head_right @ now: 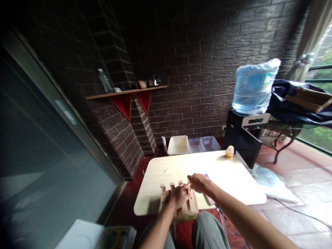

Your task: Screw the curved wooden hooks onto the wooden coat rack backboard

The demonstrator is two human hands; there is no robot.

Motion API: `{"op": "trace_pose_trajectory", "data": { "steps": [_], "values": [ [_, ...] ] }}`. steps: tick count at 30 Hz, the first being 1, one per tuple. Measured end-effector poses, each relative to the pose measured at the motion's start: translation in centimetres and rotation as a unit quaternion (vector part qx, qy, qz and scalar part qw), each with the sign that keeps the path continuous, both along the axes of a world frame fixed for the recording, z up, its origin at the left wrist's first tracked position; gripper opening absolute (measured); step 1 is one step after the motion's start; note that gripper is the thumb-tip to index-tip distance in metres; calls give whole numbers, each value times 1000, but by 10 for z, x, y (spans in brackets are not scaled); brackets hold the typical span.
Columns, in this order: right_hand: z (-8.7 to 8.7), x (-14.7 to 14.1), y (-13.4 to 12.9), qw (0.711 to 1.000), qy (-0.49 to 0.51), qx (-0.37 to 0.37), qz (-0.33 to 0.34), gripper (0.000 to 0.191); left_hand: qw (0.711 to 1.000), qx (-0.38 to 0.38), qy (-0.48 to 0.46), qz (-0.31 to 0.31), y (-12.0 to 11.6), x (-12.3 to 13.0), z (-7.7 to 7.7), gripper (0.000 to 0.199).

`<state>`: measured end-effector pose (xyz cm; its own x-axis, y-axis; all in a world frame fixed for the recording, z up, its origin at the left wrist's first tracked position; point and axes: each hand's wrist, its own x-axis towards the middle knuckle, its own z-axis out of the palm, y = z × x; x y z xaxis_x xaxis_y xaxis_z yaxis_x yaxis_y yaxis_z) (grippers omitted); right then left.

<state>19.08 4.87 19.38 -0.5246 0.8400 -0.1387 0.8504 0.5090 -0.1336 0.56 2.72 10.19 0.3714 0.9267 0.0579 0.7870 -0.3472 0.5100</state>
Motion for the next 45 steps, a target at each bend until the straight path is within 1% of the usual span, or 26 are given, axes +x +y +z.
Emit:
{"op": "trace_pose_trajectory", "data": {
  "steps": [6,11,16,20,25,32,39,45],
  "values": [
    [0,-2,-1,1000,-5,0,-10,22,1000,-4,1,1,2,0,-4,34],
    [3,-4,-6,1000,-13,5,-15,27,1000,1,-11,10,2,0,-8,36],
    [8,-5,-7,1000,-13,4,-8,27,1000,2,-17,9,0,-1,-4,35],
    [8,-5,-5,1000,-10,-3,-4,25,1000,-4,-12,6,0,-1,-1,34],
    [6,-4,-2,1000,-9,-7,-7,24,1000,-6,-5,7,1,0,-1,35],
    [10,-5,-8,1000,-7,-4,-13,25,1000,-5,-8,6,0,-1,-2,36],
    [3,-2,-1,1000,-9,-11,-9,24,1000,3,-16,13,2,-1,-9,35],
    [1,-3,-2,1000,-11,-4,-12,26,1000,7,-27,13,1,-2,-5,35]
  ]
}}
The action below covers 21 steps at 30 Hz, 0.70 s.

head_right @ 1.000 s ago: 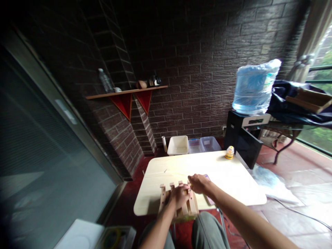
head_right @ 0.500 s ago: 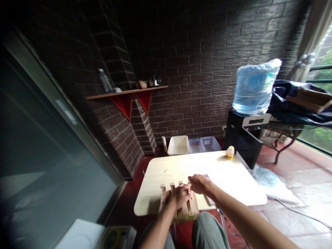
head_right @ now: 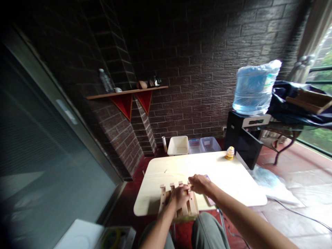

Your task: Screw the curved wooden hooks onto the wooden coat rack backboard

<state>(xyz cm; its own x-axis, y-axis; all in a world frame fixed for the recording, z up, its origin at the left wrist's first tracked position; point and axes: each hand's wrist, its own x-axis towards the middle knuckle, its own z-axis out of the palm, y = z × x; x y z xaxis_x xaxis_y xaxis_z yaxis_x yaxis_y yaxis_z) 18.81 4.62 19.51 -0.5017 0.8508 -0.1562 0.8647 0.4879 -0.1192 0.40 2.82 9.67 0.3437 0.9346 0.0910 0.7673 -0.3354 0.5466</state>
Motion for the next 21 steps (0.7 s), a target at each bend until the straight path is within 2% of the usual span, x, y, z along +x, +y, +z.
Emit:
{"op": "trace_pose_trajectory", "data": {
  "steps": [14,21],
  "values": [
    [1,0,2,1000,-1,0,7,25,1000,-4,6,-3,-1,1,2,34],
    [11,-5,-5,1000,-13,0,2,28,1000,-8,13,-5,-2,2,6,35]
  ]
}}
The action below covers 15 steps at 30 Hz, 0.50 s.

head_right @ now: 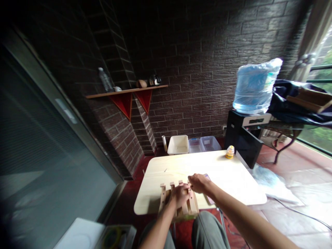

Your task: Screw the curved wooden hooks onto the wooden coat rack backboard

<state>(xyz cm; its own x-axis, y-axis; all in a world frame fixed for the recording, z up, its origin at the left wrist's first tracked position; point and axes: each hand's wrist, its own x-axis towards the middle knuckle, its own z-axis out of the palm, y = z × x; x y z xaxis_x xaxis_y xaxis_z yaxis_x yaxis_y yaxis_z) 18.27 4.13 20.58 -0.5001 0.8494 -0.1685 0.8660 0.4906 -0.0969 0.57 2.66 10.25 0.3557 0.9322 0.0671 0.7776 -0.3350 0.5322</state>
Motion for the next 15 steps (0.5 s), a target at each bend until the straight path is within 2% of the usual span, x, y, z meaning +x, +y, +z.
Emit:
{"op": "trace_pose_trajectory", "data": {
  "steps": [5,15],
  "values": [
    [5,0,-3,1000,1,-1,8,36,1000,-2,-3,-1,-2,0,5,36],
    [-4,3,6,1000,8,4,20,26,1000,3,-9,1,-1,-1,4,34]
  ]
}}
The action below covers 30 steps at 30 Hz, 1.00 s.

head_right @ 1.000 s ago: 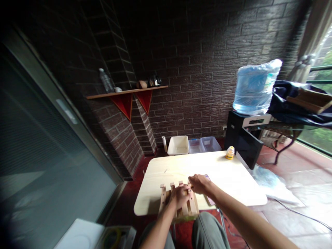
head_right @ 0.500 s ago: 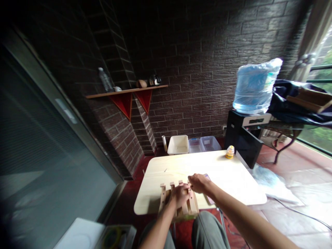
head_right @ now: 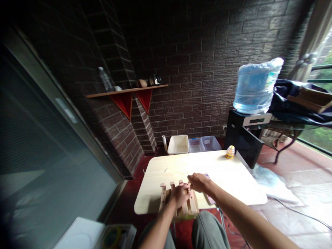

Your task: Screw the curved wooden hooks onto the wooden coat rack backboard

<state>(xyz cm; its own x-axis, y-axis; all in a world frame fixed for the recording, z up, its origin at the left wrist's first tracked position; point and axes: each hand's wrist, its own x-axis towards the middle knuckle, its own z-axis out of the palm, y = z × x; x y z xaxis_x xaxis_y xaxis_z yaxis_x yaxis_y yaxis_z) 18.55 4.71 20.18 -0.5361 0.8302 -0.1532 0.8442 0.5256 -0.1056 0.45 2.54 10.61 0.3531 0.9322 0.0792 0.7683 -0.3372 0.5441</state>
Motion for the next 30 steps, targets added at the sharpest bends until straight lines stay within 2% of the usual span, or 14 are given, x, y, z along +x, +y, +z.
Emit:
{"op": "trace_pose_trajectory", "data": {
  "steps": [9,15,20,30],
  "values": [
    [0,-1,1,1000,0,19,-3,19,1000,8,-6,3,2,1,-4,31],
    [-2,-1,-1,1000,4,19,3,26,1000,15,-12,-4,2,1,-9,32],
    [-4,1,6,1000,-8,17,-1,24,1000,19,-22,-2,3,0,-11,28],
    [0,-5,3,1000,-6,23,10,30,998,33,-56,-11,5,1,-17,26]
  ]
}}
